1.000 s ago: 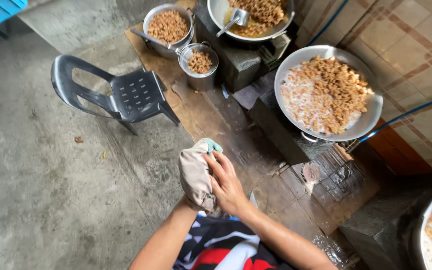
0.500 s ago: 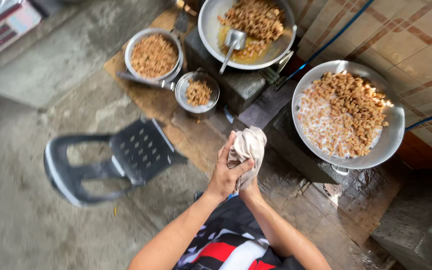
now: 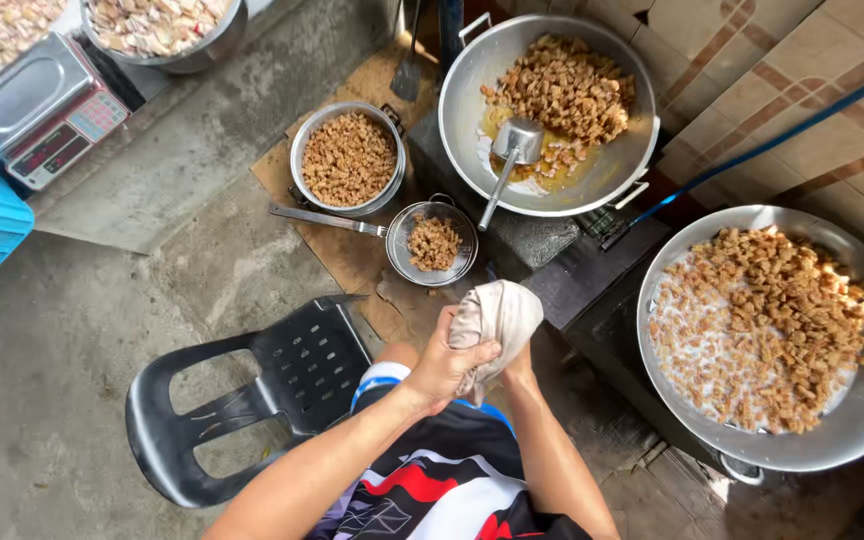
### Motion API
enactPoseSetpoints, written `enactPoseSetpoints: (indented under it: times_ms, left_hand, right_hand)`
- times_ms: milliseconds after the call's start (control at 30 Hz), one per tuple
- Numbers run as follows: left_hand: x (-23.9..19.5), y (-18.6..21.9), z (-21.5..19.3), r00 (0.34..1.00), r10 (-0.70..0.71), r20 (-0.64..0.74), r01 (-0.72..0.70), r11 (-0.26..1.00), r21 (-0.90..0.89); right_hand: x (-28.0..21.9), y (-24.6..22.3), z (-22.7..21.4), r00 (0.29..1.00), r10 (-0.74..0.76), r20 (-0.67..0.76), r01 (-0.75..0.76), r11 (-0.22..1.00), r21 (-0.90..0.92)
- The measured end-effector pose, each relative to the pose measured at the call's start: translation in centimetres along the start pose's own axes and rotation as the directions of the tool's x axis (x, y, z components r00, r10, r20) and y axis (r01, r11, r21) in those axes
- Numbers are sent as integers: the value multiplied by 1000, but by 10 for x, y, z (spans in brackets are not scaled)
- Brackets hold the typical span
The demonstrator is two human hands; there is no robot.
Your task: The person scoops fried food from a large wok using a ladle and transfers it into a wire strainer held over a bucket. The person then lifts the strainer and pours the contents into a perforated metal tray. This process is repeated multiple times.
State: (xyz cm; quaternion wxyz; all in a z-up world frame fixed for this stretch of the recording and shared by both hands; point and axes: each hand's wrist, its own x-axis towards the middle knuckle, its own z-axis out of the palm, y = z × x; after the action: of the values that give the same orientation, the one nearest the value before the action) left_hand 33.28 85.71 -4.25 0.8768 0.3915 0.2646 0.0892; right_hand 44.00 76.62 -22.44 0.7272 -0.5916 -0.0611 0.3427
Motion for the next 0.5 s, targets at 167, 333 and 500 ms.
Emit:
enactPoseSetpoints:
  times_ms: [167,333,500]
  left_hand:
    - [44,55,-8,997,-45,58,14,889,458]
    - [88,73,-8,994,-92,62,56,901,430]
    - [147,90,-42,949,-311,59,249,850,464]
  right_hand:
    - [28,-11,16,942,-331,-56,293,891,-346]
    - [54,0,51,943,-255,-213,224,961,-159]
    - [103,20,67,939,-89,-333,104,994,26]
